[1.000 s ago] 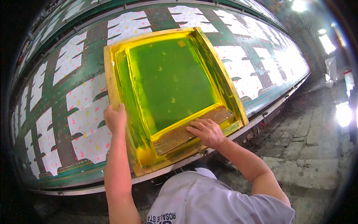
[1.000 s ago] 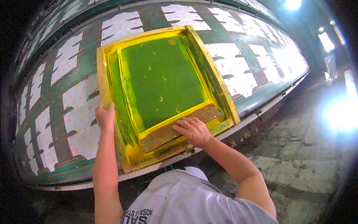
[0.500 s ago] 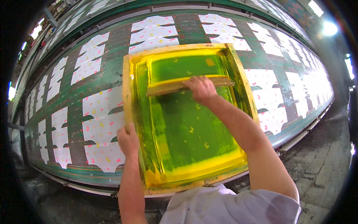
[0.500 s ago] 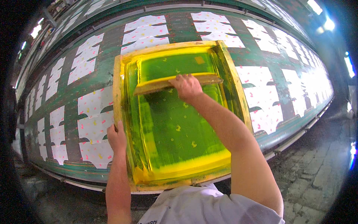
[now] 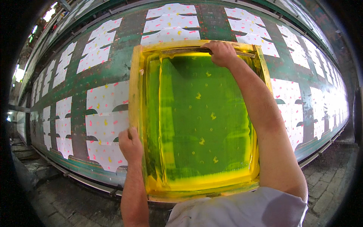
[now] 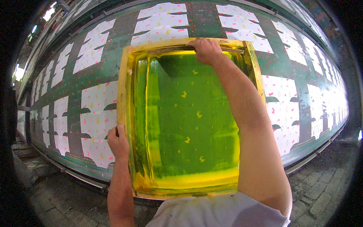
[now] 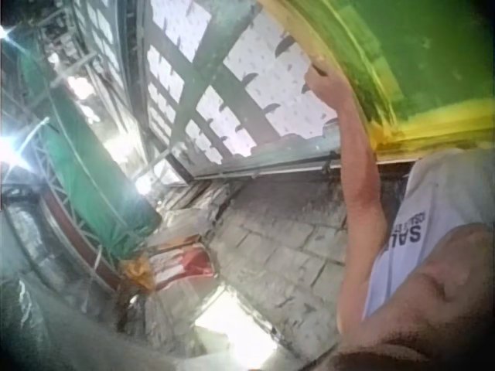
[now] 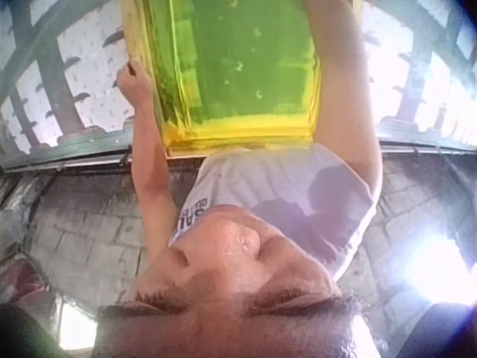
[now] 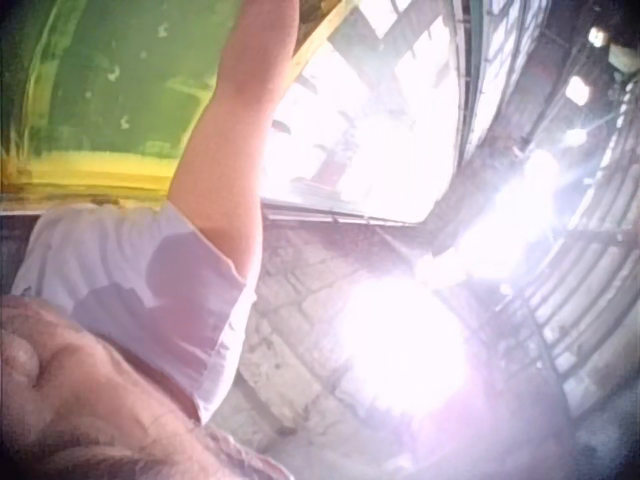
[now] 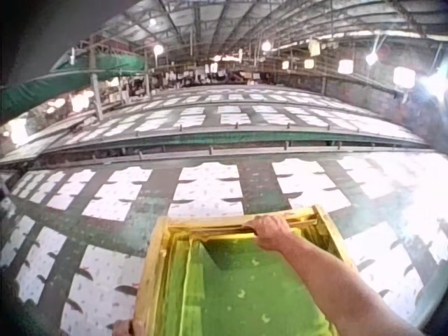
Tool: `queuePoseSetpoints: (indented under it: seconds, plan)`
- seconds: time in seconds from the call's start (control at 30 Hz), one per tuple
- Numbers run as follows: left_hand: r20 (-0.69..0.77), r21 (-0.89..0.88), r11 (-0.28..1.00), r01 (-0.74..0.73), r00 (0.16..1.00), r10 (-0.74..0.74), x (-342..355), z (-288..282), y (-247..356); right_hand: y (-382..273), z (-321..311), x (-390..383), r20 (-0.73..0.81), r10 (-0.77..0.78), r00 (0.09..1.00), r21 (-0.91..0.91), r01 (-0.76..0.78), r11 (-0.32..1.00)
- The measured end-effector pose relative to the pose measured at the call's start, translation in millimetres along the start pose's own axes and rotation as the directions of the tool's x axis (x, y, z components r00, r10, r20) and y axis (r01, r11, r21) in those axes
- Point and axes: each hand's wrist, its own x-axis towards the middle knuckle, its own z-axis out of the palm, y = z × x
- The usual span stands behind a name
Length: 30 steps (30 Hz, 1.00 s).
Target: The person uses a squeegee to pull green ink across a screen-printing frame, repeatedly applying ink to a series of white paper sheets arranged on a conveyor belt. The person moves the frame along the belt and continues the printing process.
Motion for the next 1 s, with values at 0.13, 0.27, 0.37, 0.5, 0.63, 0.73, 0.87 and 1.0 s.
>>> queuePoseSetpoints:
  seconds: [0.13,0.27,0.37,0.5,0.63,0.73,0.87,1.0]
  plan:
    - [-0.014,-0.032,0.999,0.016,1.000,-0.017,1,0,6,8,-6,5,0.045,-0.048,0.998,0.100,0.044,0.994]
    - [0.022,0.000,1.000,0.020,1.000,-0.020,2,-4,6,-3,-14,-18,0.144,-0.139,0.980,0.072,0.129,0.989]
    - [0.027,-0.028,0.999,0.026,0.999,-0.025,1,-4,5,-27,-15,-69,0.194,-0.173,0.966,0.110,0.154,0.982]
    - [0.060,-0.015,0.999,0.043,0.997,-0.042,2,-6,2,-65,-16,-154,0.212,-0.165,0.963,0.117,0.142,0.983]
    - [0.011,-0.034,0.998,-0.056,0.998,0.057,0,-7,-1,-111,-19,-245,0.241,-0.138,0.961,0.084,0.121,0.989]
    - [-0.003,-0.032,0.995,-0.096,0.995,0.096,-4,-8,-4,-144,-23,-312,0.238,-0.109,0.965,0.099,0.088,0.991]
    - [0.007,0.045,0.991,-0.122,0.992,0.122,-7,-12,-2,-191,-28,-395,0.239,-0.062,0.969,0.058,0.050,0.997]
    - [0.102,0.087,0.993,-0.078,0.992,0.069,-11,-22,6,-229,-29,-462,0.231,-0.018,0.973,0.138,-0.015,0.990]
